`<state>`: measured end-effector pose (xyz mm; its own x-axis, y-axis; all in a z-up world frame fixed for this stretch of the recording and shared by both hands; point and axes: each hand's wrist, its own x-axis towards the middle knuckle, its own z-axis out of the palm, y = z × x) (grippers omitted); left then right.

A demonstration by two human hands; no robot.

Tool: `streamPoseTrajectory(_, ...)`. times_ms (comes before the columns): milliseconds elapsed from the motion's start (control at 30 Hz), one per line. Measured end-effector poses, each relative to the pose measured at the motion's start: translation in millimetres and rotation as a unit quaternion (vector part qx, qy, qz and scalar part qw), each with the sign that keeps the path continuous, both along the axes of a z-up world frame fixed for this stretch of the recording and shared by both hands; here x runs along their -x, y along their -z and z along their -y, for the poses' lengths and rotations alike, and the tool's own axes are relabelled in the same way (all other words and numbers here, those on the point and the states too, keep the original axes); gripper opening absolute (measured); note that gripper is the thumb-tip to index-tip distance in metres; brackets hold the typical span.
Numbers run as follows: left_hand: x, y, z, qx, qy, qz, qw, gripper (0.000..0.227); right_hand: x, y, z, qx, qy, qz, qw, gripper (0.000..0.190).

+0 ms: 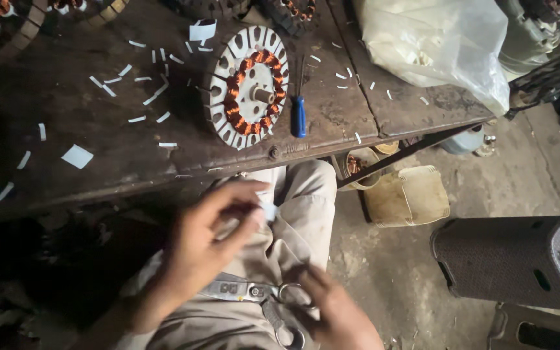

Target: The person inserts small white insulating pieces into the slots of a motor stator. They use a screwdriver to press the pieces into place and scissors to trim excess material. The person works on multiple stators placed on a metal table.

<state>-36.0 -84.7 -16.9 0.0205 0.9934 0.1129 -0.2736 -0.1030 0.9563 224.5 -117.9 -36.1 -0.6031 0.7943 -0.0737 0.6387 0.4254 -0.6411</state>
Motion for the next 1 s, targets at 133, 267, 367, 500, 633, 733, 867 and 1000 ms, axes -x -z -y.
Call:
streamPoseTrajectory(133,-15,2,-1,0.011,0.066,0.015,0.998,0.032,33,-21,-10,-0.264,0.103,-0.148,0.948,0.046)
streamPoseTrajectory(267,-7,-1,-2,0.047,0.103,-0.03,0.993,0.029,58,-44,-33,-0.336,0.058,-0.183,0.922,0.034)
streamPoseTrajectory(367,-1,-1,-3,0.049,0.125,-0.029,0.991,0.028,69,-54,-42,-0.335,0.022,-0.204,0.92,0.032)
streamPoseTrajectory(500,1,-9,-5,-0.037,0.009,-0.079,0.996,0.023,74,-55,-46,-0.348,0.039,-0.2,0.915,0.028)
streamPoseTrajectory(633,10,-26,-31,-0.3,-0.404,-0.33,0.798,0.034,77,-47,-50,-0.312,0.123,-0.274,0.901,0.023)
streamPoseTrajectory(733,19,-30,-58,-0.3,-0.412,-0.324,0.797,0.065,79,-35,-48,-0.265,0.168,-0.313,0.896,0.02)
streamPoseTrajectory(867,12,-32,-83,-0.26,-0.331,-0.159,0.893,0.056,76,-4,-41,-0.192,0.183,-0.366,0.892,0.017)
streamPoseTrajectory(1000,34,-55,-107,-0.262,-0.259,-0.143,0.919,0.043,71,44,-24,-0.103,0.213,-0.39,0.89,0.018)
